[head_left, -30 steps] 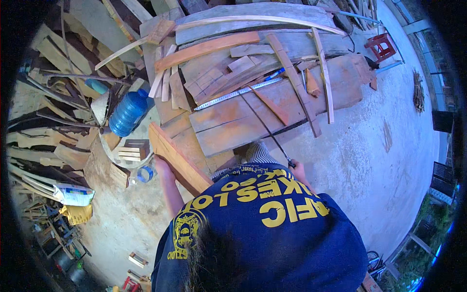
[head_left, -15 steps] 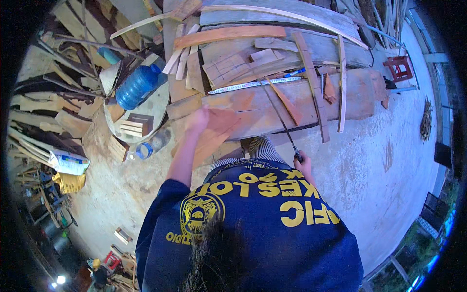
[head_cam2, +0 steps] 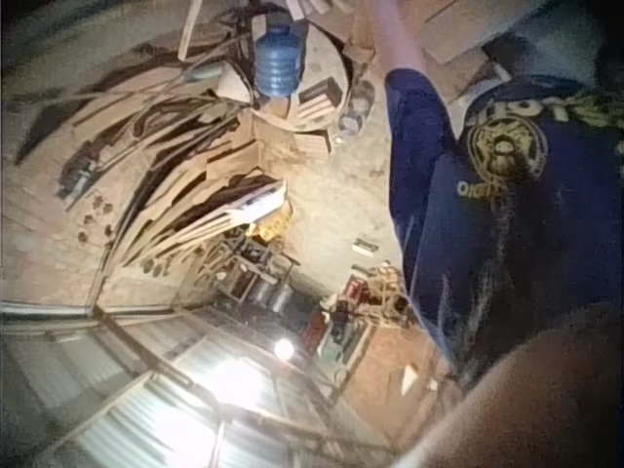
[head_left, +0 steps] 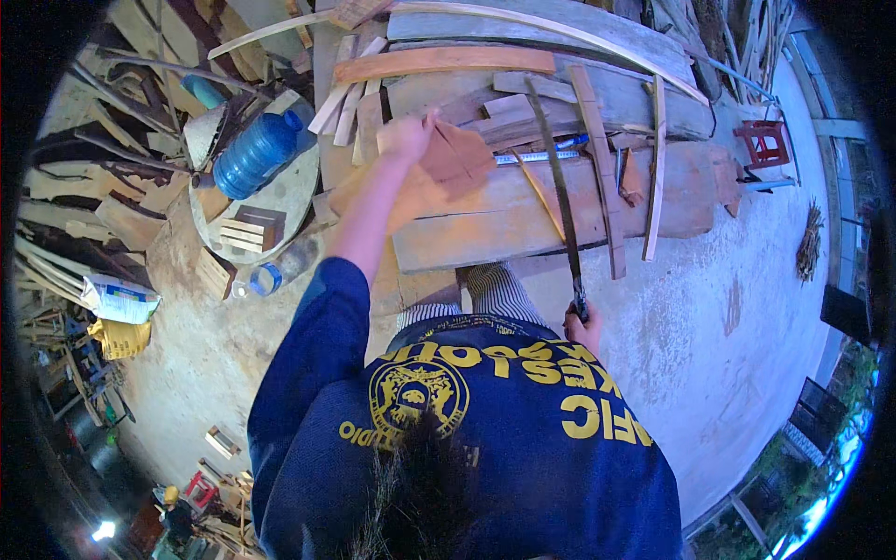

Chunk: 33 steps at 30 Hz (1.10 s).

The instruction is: Measuring and marking a piece of wood for cutting in a workshop.

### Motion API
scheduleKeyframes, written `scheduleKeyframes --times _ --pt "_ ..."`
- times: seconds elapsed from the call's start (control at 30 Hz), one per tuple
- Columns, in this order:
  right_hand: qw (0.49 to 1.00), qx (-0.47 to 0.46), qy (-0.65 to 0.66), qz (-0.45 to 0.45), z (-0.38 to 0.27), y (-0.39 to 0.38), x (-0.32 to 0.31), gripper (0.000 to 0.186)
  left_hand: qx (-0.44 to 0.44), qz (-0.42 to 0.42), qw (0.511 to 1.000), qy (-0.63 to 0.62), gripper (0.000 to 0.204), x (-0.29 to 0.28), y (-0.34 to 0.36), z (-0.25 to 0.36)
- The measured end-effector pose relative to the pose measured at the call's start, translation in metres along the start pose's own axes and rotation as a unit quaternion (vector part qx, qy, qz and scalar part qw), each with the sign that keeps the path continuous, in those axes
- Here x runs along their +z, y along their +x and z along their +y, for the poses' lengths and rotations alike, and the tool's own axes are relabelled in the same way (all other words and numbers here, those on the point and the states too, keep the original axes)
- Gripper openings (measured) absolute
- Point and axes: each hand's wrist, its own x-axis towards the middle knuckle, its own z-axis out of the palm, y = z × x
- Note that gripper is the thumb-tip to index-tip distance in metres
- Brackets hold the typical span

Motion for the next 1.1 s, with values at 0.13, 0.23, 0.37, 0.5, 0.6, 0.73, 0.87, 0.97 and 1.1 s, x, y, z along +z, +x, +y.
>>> scheduleKeyframes --times 0.13,0.23,0.37,0.5,0.6,0.73,0.87,0.97,1.1 --pt "0.982 0.13 0.12 0.062 -0.006 -0.019 0.001 0.002 0.016 0.023 0.999 0.041 0.066 0.034 0.064 -0.002" --pt "0.972 0.148 0.157 0.095 0.005 -0.029 0.0 0.004 0.115 0.165 0.979 0.019 0.07 0.07 0.093 -0.033" --pt "0.954 0.145 0.2 0.17 0.034 -0.053 -0.005 0.006 0.125 -0.061 0.986 -0.092 0.078 0.048 0.095 -0.001" --pt "0.935 0.14 0.253 0.205 0.037 -0.059 0.003 0.007 0.054 -0.14 0.979 -0.138 0.08 0.023 0.077 0.004" --pt "0.926 0.144 0.286 0.201 0.044 -0.055 0.006 0.007 0.041 -0.125 0.985 -0.112 0.078 0.025 0.055 0.018" --pt "0.928 0.126 0.283 0.209 0.045 -0.05 0.008 0.006 -0.028 -0.009 0.998 -0.05 0.066 0.063 0.004 0.039" --pt "0.929 0.133 0.281 0.201 0.036 -0.041 0.007 0.007 0.11 0.047 0.992 0.043 0.058 0.106 -0.041 0.051" --pt "0.939 0.126 0.261 0.186 0.039 -0.041 0.003 0.007 0.132 -0.046 0.99 -0.009 0.058 0.101 -0.049 0.066" --pt "0.946 0.121 0.25 0.167 0.044 -0.036 0.002 0.007 0.11 -0.077 0.956 -0.262 0.057 0.148 -0.052 0.039"
